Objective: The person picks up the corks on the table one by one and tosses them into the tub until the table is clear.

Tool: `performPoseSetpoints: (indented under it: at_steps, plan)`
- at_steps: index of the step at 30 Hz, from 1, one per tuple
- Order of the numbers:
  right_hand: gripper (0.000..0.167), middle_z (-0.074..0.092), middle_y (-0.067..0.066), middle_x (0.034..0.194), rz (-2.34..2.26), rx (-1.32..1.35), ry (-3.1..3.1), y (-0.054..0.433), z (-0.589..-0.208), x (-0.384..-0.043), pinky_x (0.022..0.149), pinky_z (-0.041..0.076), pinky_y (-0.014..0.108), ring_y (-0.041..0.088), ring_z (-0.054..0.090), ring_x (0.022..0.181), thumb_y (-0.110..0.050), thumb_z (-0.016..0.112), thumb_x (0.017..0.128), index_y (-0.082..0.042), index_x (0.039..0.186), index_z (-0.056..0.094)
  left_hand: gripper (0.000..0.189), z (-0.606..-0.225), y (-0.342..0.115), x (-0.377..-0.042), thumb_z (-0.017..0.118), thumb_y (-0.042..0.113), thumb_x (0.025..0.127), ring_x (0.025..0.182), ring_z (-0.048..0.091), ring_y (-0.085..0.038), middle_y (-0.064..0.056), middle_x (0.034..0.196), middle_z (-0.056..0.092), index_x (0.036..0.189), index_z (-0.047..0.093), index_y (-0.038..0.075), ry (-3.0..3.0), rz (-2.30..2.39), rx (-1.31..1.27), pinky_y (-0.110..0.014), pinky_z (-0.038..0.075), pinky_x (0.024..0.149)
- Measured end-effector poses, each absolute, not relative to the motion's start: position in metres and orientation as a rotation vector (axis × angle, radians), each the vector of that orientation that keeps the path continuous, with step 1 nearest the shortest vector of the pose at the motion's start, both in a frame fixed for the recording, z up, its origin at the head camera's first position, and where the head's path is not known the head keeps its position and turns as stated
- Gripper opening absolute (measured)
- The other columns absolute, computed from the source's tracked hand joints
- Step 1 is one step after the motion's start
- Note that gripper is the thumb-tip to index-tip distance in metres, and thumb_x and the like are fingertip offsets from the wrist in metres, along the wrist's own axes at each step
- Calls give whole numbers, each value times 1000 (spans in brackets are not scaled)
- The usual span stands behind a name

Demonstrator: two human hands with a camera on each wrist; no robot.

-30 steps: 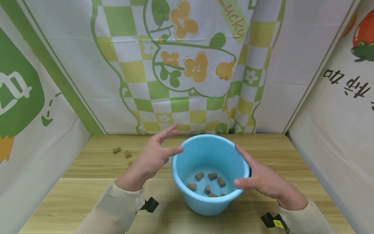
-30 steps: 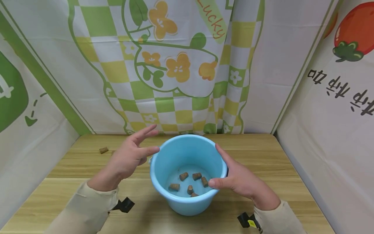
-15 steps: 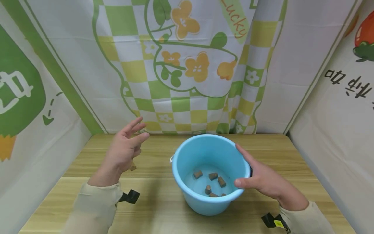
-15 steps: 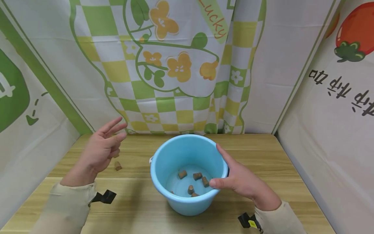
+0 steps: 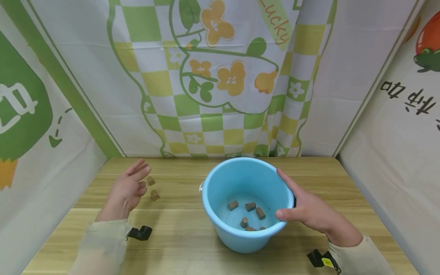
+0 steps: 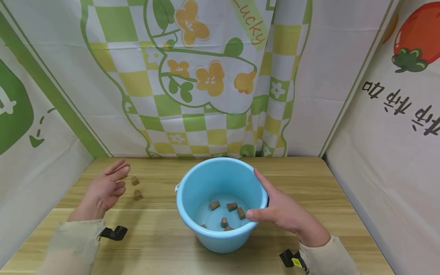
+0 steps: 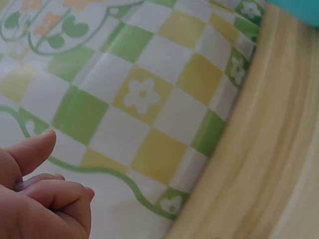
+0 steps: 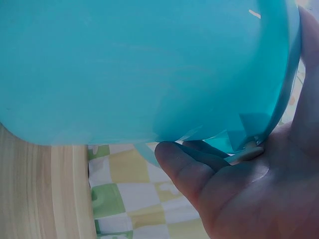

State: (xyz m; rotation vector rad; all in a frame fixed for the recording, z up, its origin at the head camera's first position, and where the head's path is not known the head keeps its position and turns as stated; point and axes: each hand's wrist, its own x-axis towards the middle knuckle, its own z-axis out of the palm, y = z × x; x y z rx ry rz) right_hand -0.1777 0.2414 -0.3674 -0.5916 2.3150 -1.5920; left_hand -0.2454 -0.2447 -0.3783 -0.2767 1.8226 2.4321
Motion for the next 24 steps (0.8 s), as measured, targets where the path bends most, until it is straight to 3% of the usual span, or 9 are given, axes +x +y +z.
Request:
performPoseSetpoints:
  at_steps: [6, 9, 16, 19, 24]
  plan:
    - [108, 38, 25, 146, -1576, -583, 2334, 241, -367, -178, 82, 53, 42, 40, 55, 114, -22, 81, 84, -33, 161, 6, 73, -409, -262, -251, 61, 21, 101, 50, 25, -4, -4, 166, 4, 161, 19, 21, 1834, 2342, -459, -17, 29, 45]
    - [108, 37, 26, 147, -1585, -579, 2321, 240, -367, -178, 83, 53, 42, 41, 54, 114, -22, 81, 84, -34, 161, 6, 73, -428, -269, -253, 59, 21, 103, 52, 27, -3, -8, 165, 3, 161, 16, 19, 1905, 2256, -505, -17, 29, 46]
    - [107, 40, 26, 144, -1575, -599, 2328, 240, -367, -179, 82, 53, 41, 41, 54, 114, -21, 80, 84, -34, 161, 6, 71, -466, -284, -248, 54, 18, 105, 51, 29, -1, -17, 158, 22, 161, 11, 11, 2042, 2085, -591, -17, 32, 46]
    - [108, 40, 26, 144, -1577, -599, 2326, 240, -367, -179, 82, 53, 42, 42, 54, 114, -21, 80, 84, -34, 161, 6, 72, -472, -287, -246, 55, 17, 104, 51, 29, -1, -18, 162, 16, 161, 11, 10, 2064, 2075, -586, -17, 33, 47]
    - [108, 40, 27, 143, -1576, -594, 2336, 241, -368, -178, 82, 53, 40, 41, 55, 113, -20, 81, 83, -32, 161, 6, 71, -474, -284, -247, 57, 17, 103, 50, 29, -1, -22, 161, 18, 160, 15, 10, 2106, 2017, -524, -17, 32, 46]
